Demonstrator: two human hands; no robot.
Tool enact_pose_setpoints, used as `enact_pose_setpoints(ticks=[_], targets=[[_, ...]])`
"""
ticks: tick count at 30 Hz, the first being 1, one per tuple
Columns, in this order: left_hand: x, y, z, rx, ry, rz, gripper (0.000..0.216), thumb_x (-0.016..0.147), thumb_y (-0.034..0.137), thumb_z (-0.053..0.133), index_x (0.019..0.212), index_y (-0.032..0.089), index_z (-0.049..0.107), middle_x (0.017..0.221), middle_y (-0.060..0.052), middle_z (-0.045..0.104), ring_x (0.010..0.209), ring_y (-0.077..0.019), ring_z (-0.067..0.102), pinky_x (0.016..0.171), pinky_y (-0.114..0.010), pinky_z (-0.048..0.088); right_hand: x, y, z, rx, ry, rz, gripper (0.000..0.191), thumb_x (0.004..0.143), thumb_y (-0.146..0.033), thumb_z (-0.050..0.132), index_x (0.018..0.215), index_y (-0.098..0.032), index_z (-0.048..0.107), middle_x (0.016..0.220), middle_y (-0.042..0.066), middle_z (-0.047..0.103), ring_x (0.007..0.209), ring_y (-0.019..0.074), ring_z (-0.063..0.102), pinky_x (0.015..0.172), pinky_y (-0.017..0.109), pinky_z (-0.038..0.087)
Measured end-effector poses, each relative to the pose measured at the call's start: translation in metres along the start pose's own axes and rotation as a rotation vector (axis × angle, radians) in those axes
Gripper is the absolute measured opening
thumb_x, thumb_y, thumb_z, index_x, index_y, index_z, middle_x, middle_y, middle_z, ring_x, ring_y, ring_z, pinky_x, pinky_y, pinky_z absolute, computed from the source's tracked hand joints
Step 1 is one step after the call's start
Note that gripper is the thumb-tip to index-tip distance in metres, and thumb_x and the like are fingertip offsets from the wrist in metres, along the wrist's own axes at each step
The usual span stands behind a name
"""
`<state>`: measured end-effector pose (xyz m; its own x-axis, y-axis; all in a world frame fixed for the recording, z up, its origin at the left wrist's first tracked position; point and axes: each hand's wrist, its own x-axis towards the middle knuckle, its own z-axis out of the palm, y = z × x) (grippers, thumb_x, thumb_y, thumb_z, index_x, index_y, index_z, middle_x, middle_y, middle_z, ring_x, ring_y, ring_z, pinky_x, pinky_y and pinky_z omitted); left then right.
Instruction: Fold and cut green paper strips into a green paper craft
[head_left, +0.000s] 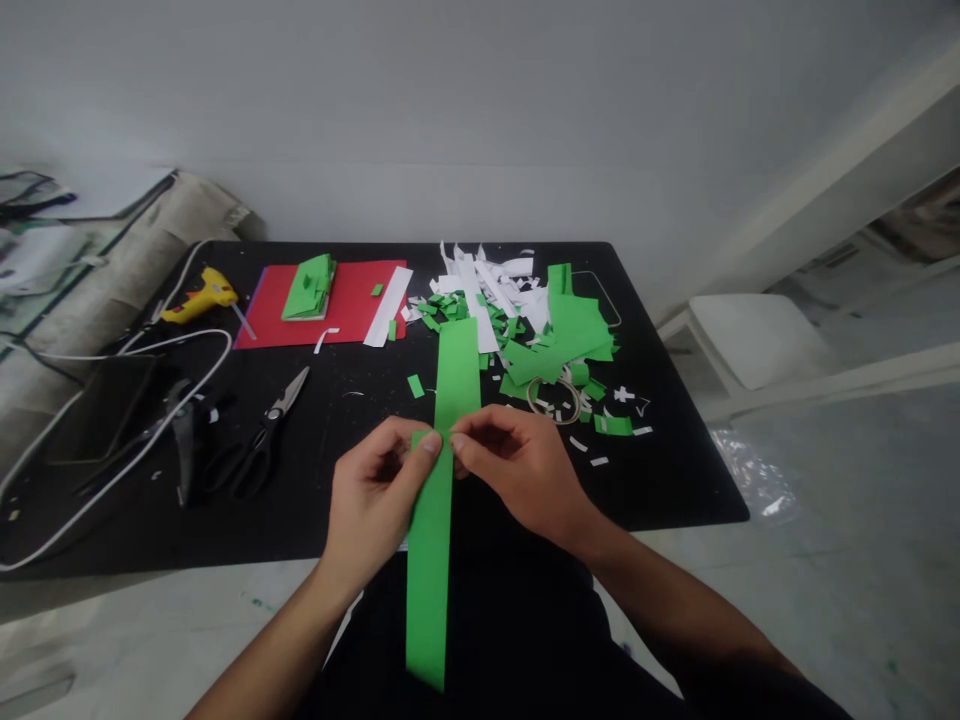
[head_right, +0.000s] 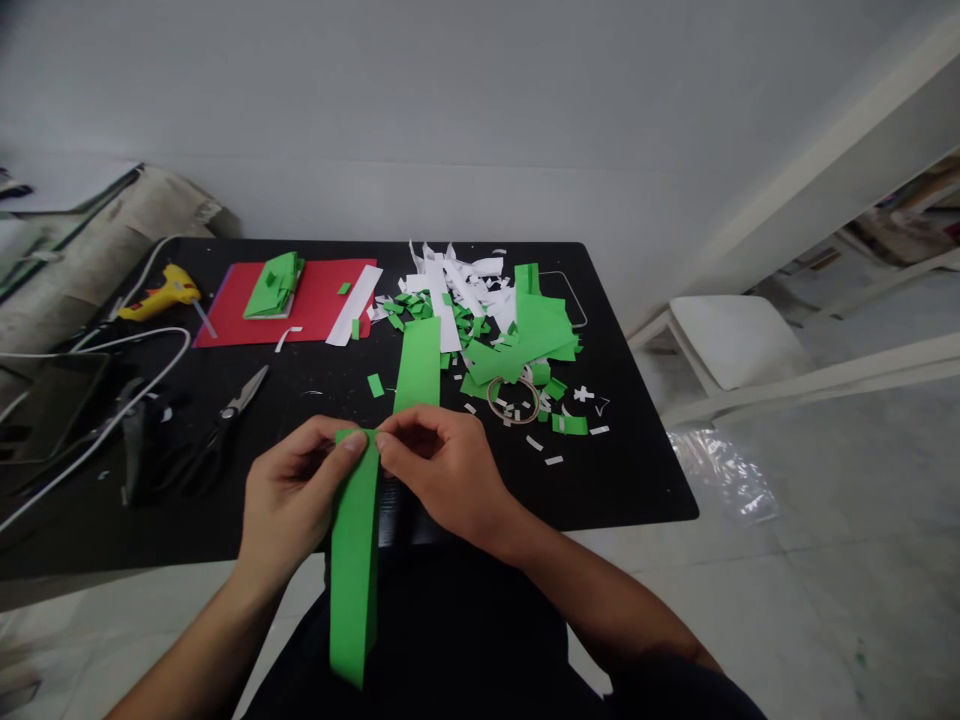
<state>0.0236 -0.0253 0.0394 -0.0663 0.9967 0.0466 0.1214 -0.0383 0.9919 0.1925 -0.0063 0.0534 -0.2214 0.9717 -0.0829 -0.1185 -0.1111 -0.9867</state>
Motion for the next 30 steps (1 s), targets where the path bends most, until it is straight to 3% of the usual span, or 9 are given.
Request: enact_pose_setpoints(ticks=[11, 21, 30], targets=[[0.0004, -0.0026, -0.0005, -0.141, -0.11, -0.102, 0.018, 0.093, 0.034, 0.073, 0.085, 0.019, 0.073, 0.066, 0.002, 0.069, 0.052, -0.0087, 0.056, 0.046, -0.018, 0.042, 0.0021, 0.0007, -0.0014, 0.007, 0.043, 0.03, 0.019, 0.078, -0.034, 0.086, 0.084, -0.019, 0.076, 0.074, 0.001, 0.073, 0.067, 0.0151, 0.068, 0.068, 0.03, 0.059], [0.0012, -0.0058, -0.0018, -0.144, -0.166, -0.132, 0.024, 0.091, 0.038, 0.075, 0.077, 0.019, 0.069, 0.06, 0.005, 0.055, 0.049, -0.0081, 0.044, 0.044, -0.019, 0.035, 0.0048, 0.0035, -0.003, 0.013, 0.073, 0.021, 0.018, 0.077, -0.033, 0.086, 0.082, -0.019, 0.075, 0.072, 0.0, 0.072, 0.063, 0.0145, 0.068, 0.063, 0.029, 0.06], [0.0031, -0.007, -0.0064, -0.069, -0.246, -0.046, 0.022, 0.092, 0.035, 0.074, 0.078, 0.019, 0.069, 0.062, 0.004, 0.055, 0.054, -0.0093, 0.048, 0.05, -0.02, 0.039, 0.0047, -0.0008, -0.0044, -0.029, 0.084, -0.014, 0.021, 0.079, -0.038, 0.084, 0.082, -0.02, 0.075, 0.068, -0.001, 0.07, 0.057, 0.0127, 0.064, 0.056, 0.027, 0.057]])
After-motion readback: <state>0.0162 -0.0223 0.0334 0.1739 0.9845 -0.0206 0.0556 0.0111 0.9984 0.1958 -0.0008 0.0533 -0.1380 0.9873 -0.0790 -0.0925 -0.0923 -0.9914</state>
